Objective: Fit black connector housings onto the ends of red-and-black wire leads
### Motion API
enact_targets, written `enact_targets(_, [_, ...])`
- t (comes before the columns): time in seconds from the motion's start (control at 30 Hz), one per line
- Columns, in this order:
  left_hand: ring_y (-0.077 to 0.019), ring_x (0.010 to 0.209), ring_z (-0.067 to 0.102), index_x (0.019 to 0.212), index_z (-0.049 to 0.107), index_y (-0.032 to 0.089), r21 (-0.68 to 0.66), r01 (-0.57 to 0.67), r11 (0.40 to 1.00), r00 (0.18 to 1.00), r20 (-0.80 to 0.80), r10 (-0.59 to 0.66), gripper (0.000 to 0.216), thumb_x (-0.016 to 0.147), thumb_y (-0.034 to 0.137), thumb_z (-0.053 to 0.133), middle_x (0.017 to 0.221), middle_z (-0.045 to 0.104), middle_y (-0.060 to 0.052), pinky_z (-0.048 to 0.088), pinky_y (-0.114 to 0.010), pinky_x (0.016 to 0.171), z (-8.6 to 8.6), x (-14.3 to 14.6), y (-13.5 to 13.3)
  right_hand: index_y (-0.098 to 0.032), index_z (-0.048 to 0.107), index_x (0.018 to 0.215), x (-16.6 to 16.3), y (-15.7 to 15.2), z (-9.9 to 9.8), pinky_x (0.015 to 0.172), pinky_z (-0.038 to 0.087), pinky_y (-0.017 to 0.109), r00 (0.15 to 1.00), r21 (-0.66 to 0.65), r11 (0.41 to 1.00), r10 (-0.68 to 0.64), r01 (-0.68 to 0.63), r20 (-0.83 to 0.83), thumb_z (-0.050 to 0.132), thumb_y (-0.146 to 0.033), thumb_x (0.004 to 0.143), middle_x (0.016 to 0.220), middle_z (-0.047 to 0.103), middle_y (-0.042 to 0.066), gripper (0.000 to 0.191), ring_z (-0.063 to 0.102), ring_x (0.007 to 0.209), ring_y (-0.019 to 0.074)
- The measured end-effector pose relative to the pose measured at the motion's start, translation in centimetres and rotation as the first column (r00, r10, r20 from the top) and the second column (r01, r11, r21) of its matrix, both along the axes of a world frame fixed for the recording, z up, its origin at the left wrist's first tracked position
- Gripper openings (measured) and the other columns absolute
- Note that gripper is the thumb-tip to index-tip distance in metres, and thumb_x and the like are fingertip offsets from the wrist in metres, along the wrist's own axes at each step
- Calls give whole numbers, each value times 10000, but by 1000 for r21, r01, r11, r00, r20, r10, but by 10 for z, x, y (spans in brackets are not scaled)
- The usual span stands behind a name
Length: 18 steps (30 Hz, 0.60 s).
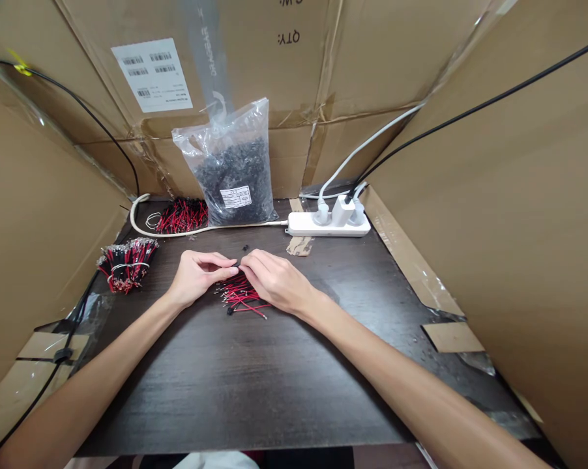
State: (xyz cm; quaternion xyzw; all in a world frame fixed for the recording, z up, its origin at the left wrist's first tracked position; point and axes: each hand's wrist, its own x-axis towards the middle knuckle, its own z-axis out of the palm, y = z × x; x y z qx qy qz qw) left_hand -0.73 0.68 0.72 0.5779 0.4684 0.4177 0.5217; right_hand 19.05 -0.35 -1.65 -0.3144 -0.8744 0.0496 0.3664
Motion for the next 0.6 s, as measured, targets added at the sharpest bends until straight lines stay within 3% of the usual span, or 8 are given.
enact_targets(0.3, [-131, 563, 603, 763, 788, 154, -44, -26, 999, 998, 60, 29, 285, 549, 310, 892, 707, 741, -65, 506, -269, 581, -3, 1, 4, -127, 620, 966, 0, 4, 6, 708, 535, 328, 997, -30, 999, -17, 14, -80, 434, -199, 1017, 879, 659, 104, 206, 628, 785, 189])
enact_targets(0.6, [-131, 569, 615, 736, 786, 159, -60, -32, 998, 997, 71, 36, 275, 531, 306, 898, 708, 745, -63, 512, -269, 593, 1, 4, 2, -137, 658, 956, 4, 5, 12, 710, 506, 336, 992, 75, 996, -56, 48, 109, 388, -211, 1030, 872, 688, 102, 290, 626, 770, 193])
